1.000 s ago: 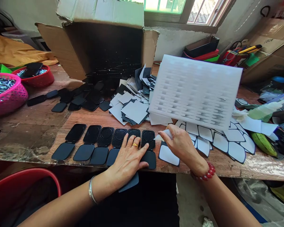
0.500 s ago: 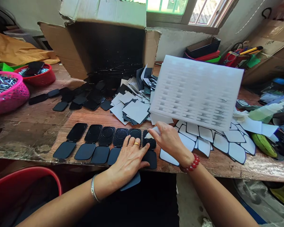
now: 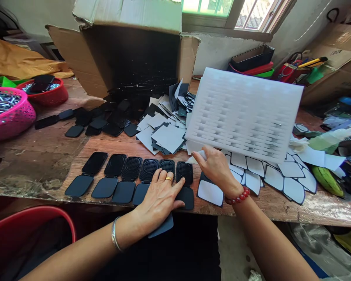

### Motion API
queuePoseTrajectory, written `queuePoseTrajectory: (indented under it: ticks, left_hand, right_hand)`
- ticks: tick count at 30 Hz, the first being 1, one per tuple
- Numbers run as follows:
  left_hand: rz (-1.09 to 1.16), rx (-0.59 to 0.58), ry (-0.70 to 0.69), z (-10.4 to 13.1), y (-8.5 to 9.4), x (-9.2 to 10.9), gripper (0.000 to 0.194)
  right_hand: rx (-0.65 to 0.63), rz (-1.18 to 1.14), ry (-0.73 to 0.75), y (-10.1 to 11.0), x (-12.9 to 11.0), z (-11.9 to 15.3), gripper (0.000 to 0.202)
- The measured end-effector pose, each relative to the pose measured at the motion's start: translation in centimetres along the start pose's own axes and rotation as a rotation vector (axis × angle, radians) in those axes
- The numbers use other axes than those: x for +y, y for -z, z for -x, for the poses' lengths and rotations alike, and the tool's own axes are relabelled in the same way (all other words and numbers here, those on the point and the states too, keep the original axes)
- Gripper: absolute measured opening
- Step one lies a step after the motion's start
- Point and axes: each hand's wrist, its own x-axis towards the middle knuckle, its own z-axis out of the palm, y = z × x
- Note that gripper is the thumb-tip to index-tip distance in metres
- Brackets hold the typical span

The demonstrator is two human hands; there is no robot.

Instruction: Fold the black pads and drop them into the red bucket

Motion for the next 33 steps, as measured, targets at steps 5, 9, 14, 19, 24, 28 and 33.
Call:
queuePoseTrajectory:
  ticks: [5, 9, 14, 19, 24, 28, 33]
  left_hand:
    - [0.036, -0.035, 0.008, -0.1, 0.6, 0.1, 0.064]
    - [0.074, -0.019, 0.0, 0.9, 1.6, -0.5, 0.065]
    - [0.028, 0.037, 0.088, 3.2, 1.7, -2.2, 0.053]
    - [-0.001, 0.012, 0.115, 4.1, 1.2, -3.1, 0.051]
    - [-0.024, 0.032, 0.096, 3.9, 1.3, -3.0, 0.051]
    - [-0.032, 0.01, 0.098, 3.8, 1.6, -2.9, 0.052]
    - [-0.036, 0.01, 0.097, 3.8, 1.6, -2.9, 0.05]
  right_hand:
    - [0.013, -0.246, -0.261, 0.6, 1.7, 1.2, 0.041]
    - [-0.039, -0.669, -0.504, 0.5, 2.2, 2.0, 0.045]
    - [-0.121, -0.858, -0.492, -0.4, 0.2, 2.1, 0.048]
    - [-0.079, -0.628, -0.339, -2.1, -1.7, 1.0, 0.049]
    - [-0.037, -0.356, -0.193, -3.1, -2.0, -0.5, 0.049]
    - [-0.039, -0.279, -0.156, -3.4, -2.3, -1.1, 0.049]
    - [-0.052, -0.216, -0.124, -3.4, -2.9, -1.4, 0.049]
